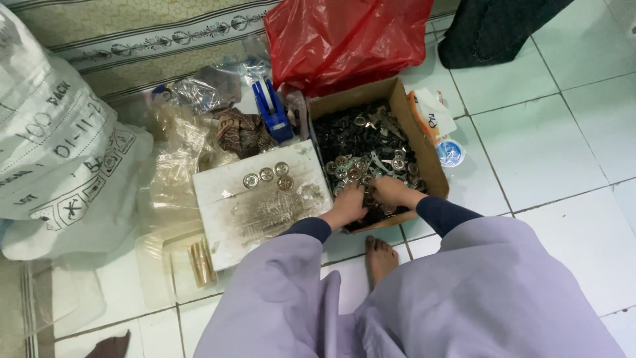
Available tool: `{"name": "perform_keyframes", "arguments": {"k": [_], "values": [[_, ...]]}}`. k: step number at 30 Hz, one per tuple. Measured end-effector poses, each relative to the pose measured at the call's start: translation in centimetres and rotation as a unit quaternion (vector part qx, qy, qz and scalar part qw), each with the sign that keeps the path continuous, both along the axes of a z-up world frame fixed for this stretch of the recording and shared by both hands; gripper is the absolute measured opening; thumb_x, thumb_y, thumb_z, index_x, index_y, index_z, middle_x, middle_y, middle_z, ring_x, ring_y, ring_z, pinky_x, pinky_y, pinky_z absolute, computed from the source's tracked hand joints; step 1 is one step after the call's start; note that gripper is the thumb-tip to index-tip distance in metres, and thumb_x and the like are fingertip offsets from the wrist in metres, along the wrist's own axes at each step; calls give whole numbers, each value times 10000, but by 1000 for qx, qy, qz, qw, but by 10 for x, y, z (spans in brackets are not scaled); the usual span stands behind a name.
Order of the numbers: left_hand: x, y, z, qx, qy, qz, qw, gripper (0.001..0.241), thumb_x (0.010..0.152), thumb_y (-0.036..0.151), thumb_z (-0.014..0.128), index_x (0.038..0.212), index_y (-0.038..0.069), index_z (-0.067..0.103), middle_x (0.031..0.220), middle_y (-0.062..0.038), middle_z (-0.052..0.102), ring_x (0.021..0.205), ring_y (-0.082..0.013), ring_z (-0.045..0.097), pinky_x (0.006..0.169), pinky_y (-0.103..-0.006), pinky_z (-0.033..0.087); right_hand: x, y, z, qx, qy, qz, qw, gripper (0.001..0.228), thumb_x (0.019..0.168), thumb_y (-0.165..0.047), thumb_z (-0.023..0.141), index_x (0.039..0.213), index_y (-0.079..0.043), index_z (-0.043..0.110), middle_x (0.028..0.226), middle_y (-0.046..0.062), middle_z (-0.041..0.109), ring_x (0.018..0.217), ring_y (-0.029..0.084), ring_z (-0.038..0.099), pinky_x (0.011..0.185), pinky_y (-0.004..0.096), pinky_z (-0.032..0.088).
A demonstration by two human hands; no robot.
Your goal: The person is sorting and packing small metal components from a cardboard box into individual plastic bags.
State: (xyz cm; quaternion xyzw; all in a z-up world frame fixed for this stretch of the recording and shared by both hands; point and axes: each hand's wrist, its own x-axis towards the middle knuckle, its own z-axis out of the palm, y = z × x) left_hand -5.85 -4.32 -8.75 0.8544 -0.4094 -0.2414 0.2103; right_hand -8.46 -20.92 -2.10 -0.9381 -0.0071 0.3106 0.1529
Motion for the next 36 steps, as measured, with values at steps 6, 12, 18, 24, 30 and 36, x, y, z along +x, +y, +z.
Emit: {"name": "perform_keyframes", "arguments": {"k": [6, 12, 18, 24, 30, 36], "values": [[28, 1, 21, -125, 186, 158, 962, 466, 917, 136, 585, 1306, -121, 589, 1211, -320, 649, 1169, -460, 640, 936, -482, 572, 19, 8, 29, 79, -68, -111, 988, 277, 937, -112, 597, 1139, 9, 742, 994, 237, 764, 934, 414, 738, 752, 497, 608], [38, 14, 68, -166, 158, 189, 955, 476, 913, 163, 627, 1289, -127, 592, 1133, -315, 690, 1109, -444, 674, 868, -484, 603, 33, 21, 58, 61, -153, -153, 974, 226, 955, -140, 638, 1118, -52, 767, 996, 175, 779, 952, 374, 748, 755, 486, 606], [73, 43, 94, -206, 92, 212, 951, 346, 948, 128, 599, 1246, -36, 660, 1133, -229, 715, 1089, -399, 694, 950, -479, 559, 52, 43, 48, 164, -299, -150, 928, 190, 912, -129, 696, 1084, -62, 743, 1009, 194, 754, 970, 392, 728, 799, 476, 606], [80, 121, 93, -264, -100, 211, 936, 200, 1037, 127, 581, 1201, 123, 695, 1105, -44, 743, 1098, -225, 704, 1013, -389, 469, 71, 105, 54, 177, -373, -34, 910, 186, 927, -126, 694, 1094, -55, 734, 981, 171, 744, 964, 362, 730, 792, 439, 605], [88, 212, 49, -205, -287, 154, 923, 256, 904, 79, 720, 1152, 136, 749, 1169, -40, 750, 1160, -215, 669, 1018, -418, 458, 68, 163, 56, 55, -303, 210, 928, 550, 937, -260, 617, 1455, -92, 541, 1466, 185, 571, 1381, 354, 511, 1098, 555, 410], [76, 256, 49, -68, -241, 121, 961, 243, 983, 191, 629, 1189, 170, 756, 1294, -29, 720, 1281, -194, 613, 1071, -417, 442, 58, 187, 9, -48, -263, 291, 919, 660, 1030, -531, 427, 1591, -190, 361, 1643, 137, 343, 1515, 328, 312, 1211, 599, 226]]}}
